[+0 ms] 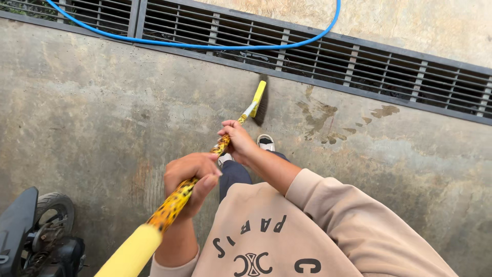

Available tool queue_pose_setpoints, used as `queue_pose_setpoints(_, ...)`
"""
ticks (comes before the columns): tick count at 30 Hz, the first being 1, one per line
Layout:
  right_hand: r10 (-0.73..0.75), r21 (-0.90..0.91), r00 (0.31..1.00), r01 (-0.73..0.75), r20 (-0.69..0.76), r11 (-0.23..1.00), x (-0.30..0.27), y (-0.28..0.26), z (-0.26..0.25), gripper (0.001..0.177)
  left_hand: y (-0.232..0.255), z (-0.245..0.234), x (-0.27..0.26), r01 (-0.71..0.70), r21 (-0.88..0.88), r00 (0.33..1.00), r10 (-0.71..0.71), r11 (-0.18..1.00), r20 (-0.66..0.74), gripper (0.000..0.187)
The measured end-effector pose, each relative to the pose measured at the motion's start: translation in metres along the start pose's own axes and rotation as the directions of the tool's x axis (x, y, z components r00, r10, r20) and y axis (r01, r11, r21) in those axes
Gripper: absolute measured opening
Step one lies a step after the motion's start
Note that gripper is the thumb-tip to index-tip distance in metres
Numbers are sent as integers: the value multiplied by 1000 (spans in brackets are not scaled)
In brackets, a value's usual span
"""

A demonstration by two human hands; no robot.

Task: The person sweeps a concrete floor using a broom, moving dirt and debris around parked scooters and towards a metal drainage grate.

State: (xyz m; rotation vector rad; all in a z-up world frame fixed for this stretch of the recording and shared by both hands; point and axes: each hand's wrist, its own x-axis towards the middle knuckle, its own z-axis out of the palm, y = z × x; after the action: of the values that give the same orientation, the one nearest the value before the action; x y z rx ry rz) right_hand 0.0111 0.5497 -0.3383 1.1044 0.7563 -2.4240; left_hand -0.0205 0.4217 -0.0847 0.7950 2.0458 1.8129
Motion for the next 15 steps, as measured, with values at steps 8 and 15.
queue_pose_setpoints(8, -44, 27, 983, 50, -178, 998, -73, -33, -40, 41, -20, -14, -21, 145, -354, 987, -158, 924, -9, 45)
queue_pose_setpoints(15, -47, -167, 787, -71, -615, 983, 17, -46, -294, 33, -167, 164, -26, 630, -479, 768, -579, 611, 272, 16)
